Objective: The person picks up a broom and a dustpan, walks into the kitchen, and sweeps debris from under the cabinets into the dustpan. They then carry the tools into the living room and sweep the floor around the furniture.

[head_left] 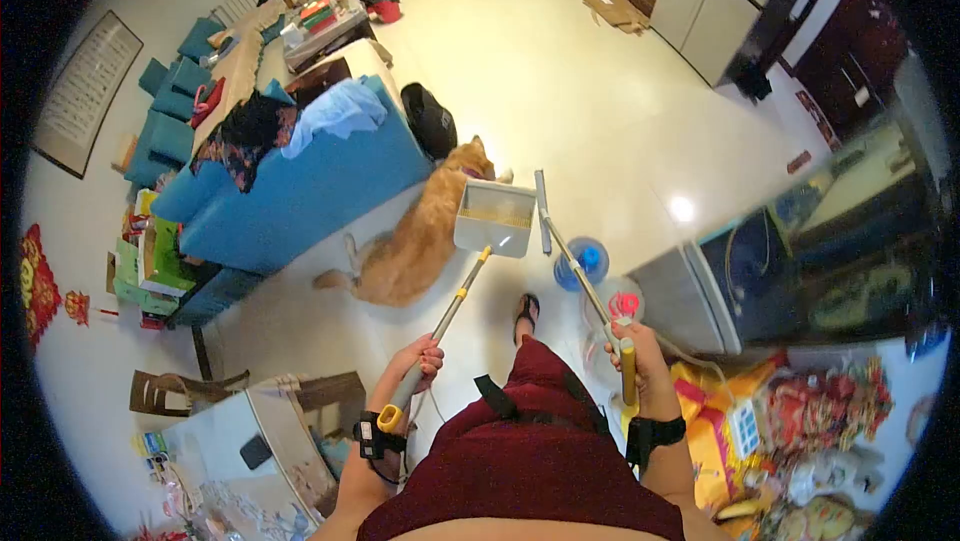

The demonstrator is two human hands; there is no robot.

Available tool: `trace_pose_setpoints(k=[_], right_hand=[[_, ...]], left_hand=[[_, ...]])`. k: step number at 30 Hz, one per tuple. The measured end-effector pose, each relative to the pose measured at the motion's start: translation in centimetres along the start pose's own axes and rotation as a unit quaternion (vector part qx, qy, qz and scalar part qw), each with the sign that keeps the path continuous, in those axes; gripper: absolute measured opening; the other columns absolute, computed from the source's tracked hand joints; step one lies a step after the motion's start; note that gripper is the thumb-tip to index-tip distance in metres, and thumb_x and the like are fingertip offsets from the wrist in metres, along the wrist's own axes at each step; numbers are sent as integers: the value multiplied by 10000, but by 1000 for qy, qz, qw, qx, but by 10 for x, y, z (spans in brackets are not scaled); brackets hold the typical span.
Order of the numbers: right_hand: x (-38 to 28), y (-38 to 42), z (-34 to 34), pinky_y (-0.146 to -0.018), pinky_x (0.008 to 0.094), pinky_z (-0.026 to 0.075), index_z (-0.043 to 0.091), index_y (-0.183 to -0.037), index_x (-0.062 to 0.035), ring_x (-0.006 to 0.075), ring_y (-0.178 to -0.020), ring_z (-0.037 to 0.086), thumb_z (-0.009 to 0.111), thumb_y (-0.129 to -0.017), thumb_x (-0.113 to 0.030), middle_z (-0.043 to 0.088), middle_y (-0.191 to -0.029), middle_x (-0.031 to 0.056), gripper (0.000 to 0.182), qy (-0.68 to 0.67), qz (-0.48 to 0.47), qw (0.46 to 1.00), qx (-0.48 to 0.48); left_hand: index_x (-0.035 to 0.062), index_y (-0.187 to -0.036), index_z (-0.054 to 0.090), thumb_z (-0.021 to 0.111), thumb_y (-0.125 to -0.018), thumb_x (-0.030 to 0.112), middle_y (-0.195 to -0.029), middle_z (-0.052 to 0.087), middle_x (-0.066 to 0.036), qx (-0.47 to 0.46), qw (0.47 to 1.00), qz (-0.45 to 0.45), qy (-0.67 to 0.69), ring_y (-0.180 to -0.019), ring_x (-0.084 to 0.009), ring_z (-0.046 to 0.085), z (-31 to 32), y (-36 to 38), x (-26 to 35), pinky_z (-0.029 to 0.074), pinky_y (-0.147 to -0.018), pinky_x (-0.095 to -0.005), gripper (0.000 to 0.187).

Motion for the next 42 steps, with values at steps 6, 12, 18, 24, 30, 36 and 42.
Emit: trace_pose_setpoints(k=[6,12,18,24,30,36,42], right_hand=[[-127,-100,27,-325,216,365,493,-989,-72,115,-370,466,539,-843,-210,545,-601,74,205,-16,22,999,21],[-222,-200,51,-336,236,384,502,-973,-98,130,-379,483,555,-836,-243,554,-608,72,206,-7,11,1000,10],[-290,-277,74,-330,208,361,478,-1048,-82,118,-388,471,558,-827,-228,543,-624,84,276,-65,7,997,43],[-373,-343,90,-339,212,358,488,-1039,-89,118,-397,472,561,-827,-250,543,-632,70,276,-90,7,994,64],[-463,-462,89,-336,220,354,467,-1062,-93,113,-393,467,554,-829,-255,538,-613,66,297,-54,10,996,67],[-596,-579,93,-338,224,361,466,-1044,-90,119,-395,474,543,-834,-251,538,-615,71,276,-12,21,997,71],[-724,-687,132,-333,217,364,461,-1049,-72,117,-392,470,544,-835,-236,530,-610,72,282,66,41,996,37]], left_hand=[[79,-730,359,360,-933,212,-594,383,4,-19,997,-5,71,-423,-72,354,94,-64,94,384,-355,-190,243],[84,-706,347,370,-931,237,-587,364,10,-19,999,1,28,-426,-66,362,186,-117,189,372,-348,-178,273],[70,-740,378,375,-930,220,-593,386,6,-2,1000,-10,18,-428,-58,383,270,-179,298,364,-345,-169,242],[50,-767,385,353,-936,209,-572,394,0,-1,1000,-7,-6,-420,-64,396,359,-238,397,397,-354,-176,234],[51,-755,377,316,-945,232,-571,394,-5,-42,998,-25,33,-423,-80,412,424,-329,491,418,-366,-193,270],[42,-727,386,319,-938,252,-550,404,-16,-82,987,-68,121,-434,-103,420,520,-400,568,442,-418,-213,305],[46,-708,378,322,-938,249,-561,407,-30,-140,959,-69,239,-446,-132,411,585,-443,644,435,-441,-251,312]])
Point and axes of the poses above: each hand's wrist, its own y-axis away from the middle knuckle, its own z-axis out of the palm, x = y × z, the point moved 1 cm from there along -y, towards the middle knuckle
